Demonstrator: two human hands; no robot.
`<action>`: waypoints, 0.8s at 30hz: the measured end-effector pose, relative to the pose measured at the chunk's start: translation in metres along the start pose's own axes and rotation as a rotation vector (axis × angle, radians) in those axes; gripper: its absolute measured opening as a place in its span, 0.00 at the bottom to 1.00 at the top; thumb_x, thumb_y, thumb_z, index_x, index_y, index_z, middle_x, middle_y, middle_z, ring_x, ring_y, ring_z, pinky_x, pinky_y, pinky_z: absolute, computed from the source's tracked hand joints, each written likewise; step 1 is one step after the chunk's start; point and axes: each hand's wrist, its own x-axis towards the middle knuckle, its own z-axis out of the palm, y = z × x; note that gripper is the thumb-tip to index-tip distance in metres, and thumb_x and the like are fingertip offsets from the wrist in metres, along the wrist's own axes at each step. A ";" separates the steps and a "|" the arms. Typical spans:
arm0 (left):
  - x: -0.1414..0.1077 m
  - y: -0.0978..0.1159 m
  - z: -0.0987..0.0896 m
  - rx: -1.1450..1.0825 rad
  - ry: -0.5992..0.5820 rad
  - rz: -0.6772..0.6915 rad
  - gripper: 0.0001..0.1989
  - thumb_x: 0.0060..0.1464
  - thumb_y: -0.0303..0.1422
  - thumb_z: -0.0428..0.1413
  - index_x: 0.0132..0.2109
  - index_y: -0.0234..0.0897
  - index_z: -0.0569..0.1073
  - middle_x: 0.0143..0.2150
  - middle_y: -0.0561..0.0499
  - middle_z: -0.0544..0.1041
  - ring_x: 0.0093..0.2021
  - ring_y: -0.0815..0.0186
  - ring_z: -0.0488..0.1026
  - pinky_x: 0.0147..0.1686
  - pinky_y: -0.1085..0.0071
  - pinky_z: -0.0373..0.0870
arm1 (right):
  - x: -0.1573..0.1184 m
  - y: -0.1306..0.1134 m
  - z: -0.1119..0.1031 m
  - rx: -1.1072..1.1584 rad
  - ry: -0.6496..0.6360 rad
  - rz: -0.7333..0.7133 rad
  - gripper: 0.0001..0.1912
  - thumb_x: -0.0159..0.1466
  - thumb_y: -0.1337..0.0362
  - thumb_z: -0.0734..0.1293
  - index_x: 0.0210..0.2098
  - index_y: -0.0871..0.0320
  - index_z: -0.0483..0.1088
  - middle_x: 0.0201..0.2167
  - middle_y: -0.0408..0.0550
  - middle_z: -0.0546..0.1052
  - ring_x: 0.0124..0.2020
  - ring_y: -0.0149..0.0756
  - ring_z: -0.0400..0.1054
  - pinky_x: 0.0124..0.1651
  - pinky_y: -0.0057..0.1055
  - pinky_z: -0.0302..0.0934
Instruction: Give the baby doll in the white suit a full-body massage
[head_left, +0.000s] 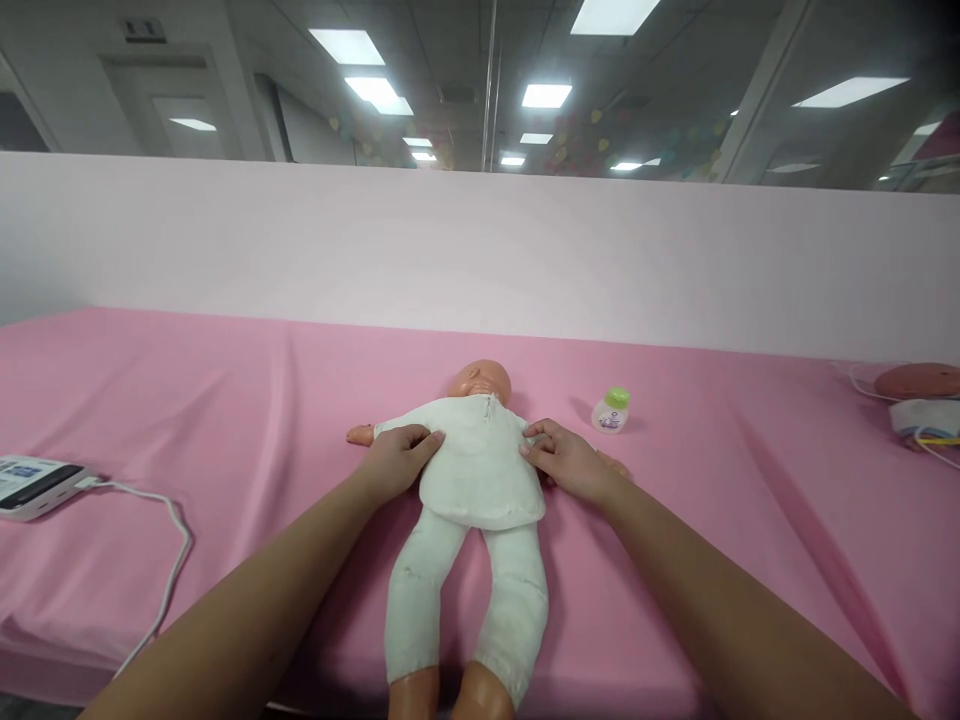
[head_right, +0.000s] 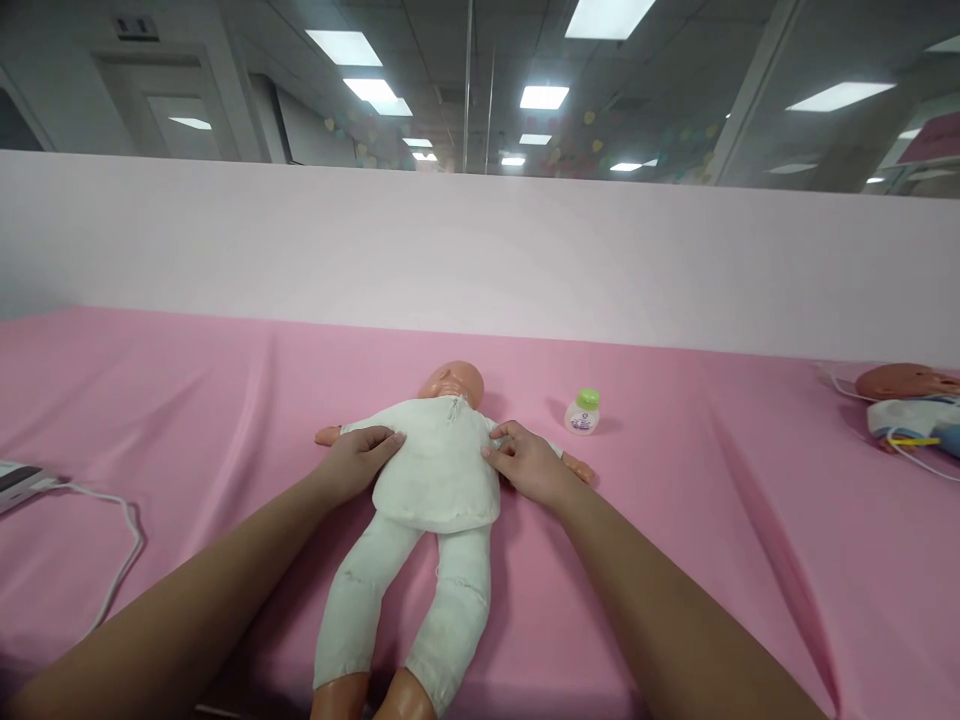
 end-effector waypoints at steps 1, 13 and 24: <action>0.000 0.000 0.000 0.002 0.000 -0.005 0.25 0.61 0.56 0.52 0.31 0.39 0.72 0.29 0.50 0.73 0.34 0.59 0.70 0.34 0.64 0.63 | 0.000 -0.001 0.000 0.004 -0.003 0.000 0.22 0.66 0.44 0.69 0.51 0.51 0.68 0.33 0.44 0.79 0.32 0.37 0.71 0.36 0.34 0.64; -0.006 0.007 0.001 -0.152 -0.127 0.147 0.21 0.57 0.52 0.59 0.34 0.39 0.66 0.32 0.54 0.65 0.34 0.64 0.63 0.32 0.69 0.60 | 0.009 0.007 0.010 0.234 0.041 -0.212 0.25 0.66 0.55 0.71 0.59 0.48 0.62 0.53 0.49 0.75 0.53 0.42 0.73 0.54 0.41 0.68; -0.008 0.015 0.000 -0.104 -0.154 0.131 0.19 0.60 0.52 0.56 0.38 0.39 0.74 0.37 0.50 0.75 0.38 0.58 0.71 0.38 0.66 0.66 | 0.014 0.013 0.007 0.115 0.048 -0.097 0.25 0.66 0.48 0.70 0.59 0.48 0.66 0.46 0.49 0.78 0.47 0.43 0.74 0.49 0.40 0.68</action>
